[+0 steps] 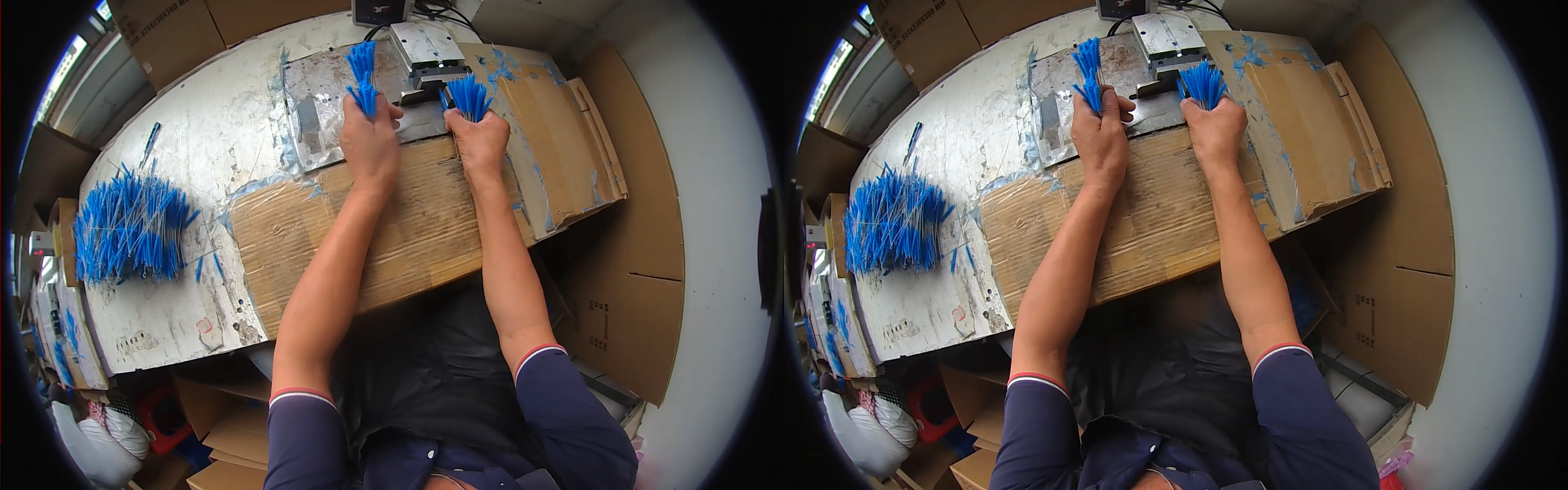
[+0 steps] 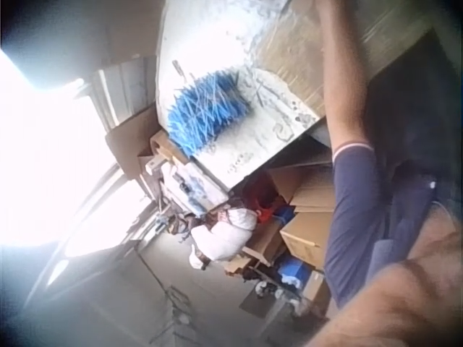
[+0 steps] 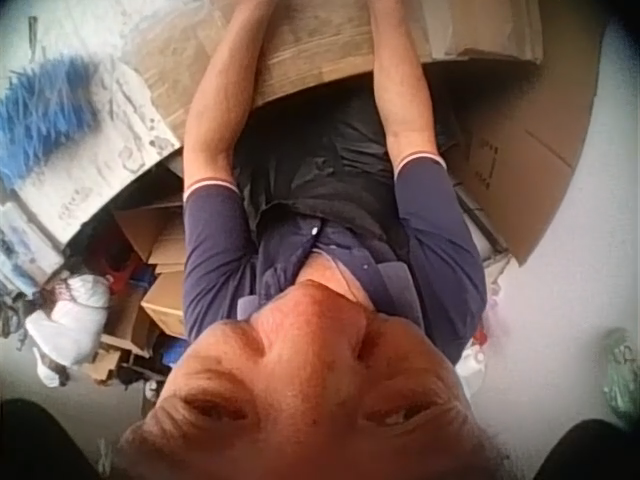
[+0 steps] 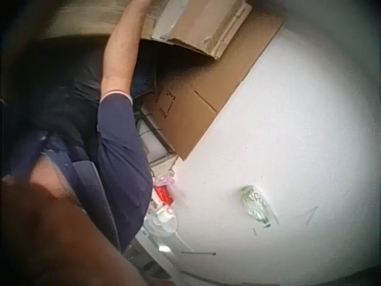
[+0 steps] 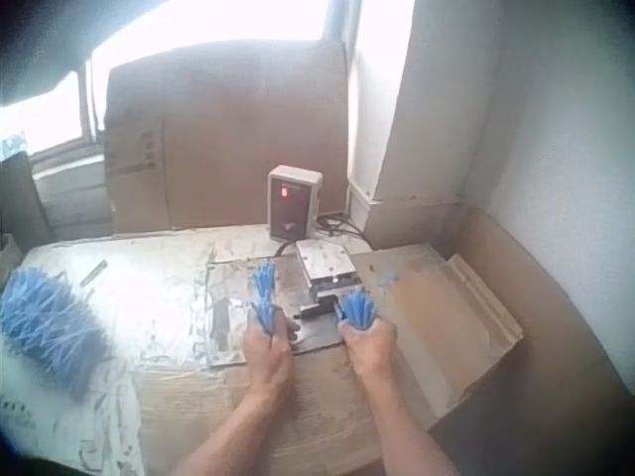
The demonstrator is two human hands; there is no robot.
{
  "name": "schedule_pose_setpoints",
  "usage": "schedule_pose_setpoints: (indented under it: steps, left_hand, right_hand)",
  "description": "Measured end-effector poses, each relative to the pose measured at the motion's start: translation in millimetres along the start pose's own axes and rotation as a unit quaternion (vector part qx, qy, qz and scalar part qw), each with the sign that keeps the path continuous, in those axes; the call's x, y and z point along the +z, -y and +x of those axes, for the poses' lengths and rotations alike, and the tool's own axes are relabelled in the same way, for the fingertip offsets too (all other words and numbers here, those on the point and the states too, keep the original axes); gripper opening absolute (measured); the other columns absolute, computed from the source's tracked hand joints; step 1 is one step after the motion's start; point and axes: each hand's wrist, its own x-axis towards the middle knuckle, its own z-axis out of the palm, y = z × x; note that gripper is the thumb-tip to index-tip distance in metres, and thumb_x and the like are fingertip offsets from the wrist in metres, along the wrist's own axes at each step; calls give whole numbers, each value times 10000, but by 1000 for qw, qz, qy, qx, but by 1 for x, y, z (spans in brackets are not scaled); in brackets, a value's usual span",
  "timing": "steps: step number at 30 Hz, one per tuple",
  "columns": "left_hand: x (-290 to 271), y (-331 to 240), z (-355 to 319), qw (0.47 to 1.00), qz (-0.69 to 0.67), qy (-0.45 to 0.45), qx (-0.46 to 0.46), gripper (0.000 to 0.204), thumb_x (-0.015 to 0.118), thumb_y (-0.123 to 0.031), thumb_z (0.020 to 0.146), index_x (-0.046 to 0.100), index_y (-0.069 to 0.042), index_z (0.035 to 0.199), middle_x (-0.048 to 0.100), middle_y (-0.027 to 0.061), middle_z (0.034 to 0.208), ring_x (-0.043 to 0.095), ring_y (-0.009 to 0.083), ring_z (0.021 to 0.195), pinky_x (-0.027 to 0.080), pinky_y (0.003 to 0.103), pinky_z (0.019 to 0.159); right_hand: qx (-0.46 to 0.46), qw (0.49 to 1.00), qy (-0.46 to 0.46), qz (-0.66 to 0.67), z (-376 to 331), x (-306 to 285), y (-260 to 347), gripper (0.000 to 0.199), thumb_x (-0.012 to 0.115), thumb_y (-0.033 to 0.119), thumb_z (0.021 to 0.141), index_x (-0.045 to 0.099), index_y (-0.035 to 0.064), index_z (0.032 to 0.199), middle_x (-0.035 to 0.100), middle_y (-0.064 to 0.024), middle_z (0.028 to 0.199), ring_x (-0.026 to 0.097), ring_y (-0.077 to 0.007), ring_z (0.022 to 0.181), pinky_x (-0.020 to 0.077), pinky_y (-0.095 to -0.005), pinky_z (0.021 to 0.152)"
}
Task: Assembling blue plastic brush components using a manual press and organizing the bundles into cardboard boxes.
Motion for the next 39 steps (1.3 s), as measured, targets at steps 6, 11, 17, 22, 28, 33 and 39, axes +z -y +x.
schedule_pose_setpoints:
  steps: [6, 11, 17, 22, 28, 33, 39]
  left_hand:
    - [-4, 3, -2, 996, 81, -21, 37, 155, 574, -184, 1047, 572, -29, 1043, 739, 93, 829, 700, 206, 714, 533, 359, 677]
    - [5, 10, -5, 972, 202, -42, 116, 138, 634, -151, 982, 573, -44, 1043, 722, 144, 855, 700, 342, 792, 519, 454, 717]
    - [6, 10, -8, 944, 279, 0, 175, 186, 672, -73, 896, 572, -51, 1051, 689, 194, 883, 661, 428, 827, 482, 534, 735]
    - [8, 13, -6, 942, 287, 33, 169, 200, 672, -45, 875, 566, -38, 1044, 677, 209, 871, 652, 444, 840, 477, 540, 739]
    - [7, 10, -5, 949, 271, 52, 156, 186, 661, -37, 875, 564, -31, 1034, 668, 219, 860, 650, 441, 834, 477, 541, 738]
    - [7, 12, -4, 941, 259, 49, 210, 163, 578, 21, 827, 583, -20, 984, 643, 190, 809, 627, 411, 802, 479, 521, 723]
    - [9, 13, 0, 924, 271, 50, 265, 118, 566, 25, 811, 585, -20, 919, 650, 180, 836, 631, 390, 800, 483, 507, 718]
  right_hand:
    - [9, 997, -4, -79, -2, 5, 12, 132, 764, 60, 799, 689, -26, 733, 683, -35, 676, 594, -88, 603, 479, -266, 605]
    - [32, 999, 0, 8, 2, 0, 4, 142, 774, 106, 818, 682, 7, 776, 673, -22, 679, 550, -73, 535, 422, -249, 489]
    - [100, 964, 37, 244, -13, -9, 24, 81, 738, 57, 839, 688, 8, 879, 670, -42, 716, 594, -94, 550, 447, -228, 462]
    - [61, 950, 13, 306, -18, -5, 28, 88, 721, 82, 886, 680, 7, 909, 662, -35, 731, 605, -87, 579, 466, -233, 472]
    - [7, 980, 12, 200, -22, -1, 27, 105, 715, 126, 934, 685, 25, 929, 657, -3, 752, 594, -67, 592, 482, -231, 488]
    - [52, 967, 3, 251, -17, -1, 16, 80, 743, 84, 878, 692, 25, 892, 655, 11, 747, 586, -66, 590, 484, -234, 499]
    - [57, 976, -18, 209, -24, -8, 25, 93, 769, 53, 831, 683, 30, 858, 651, 1, 744, 570, -76, 562, 464, -235, 488]
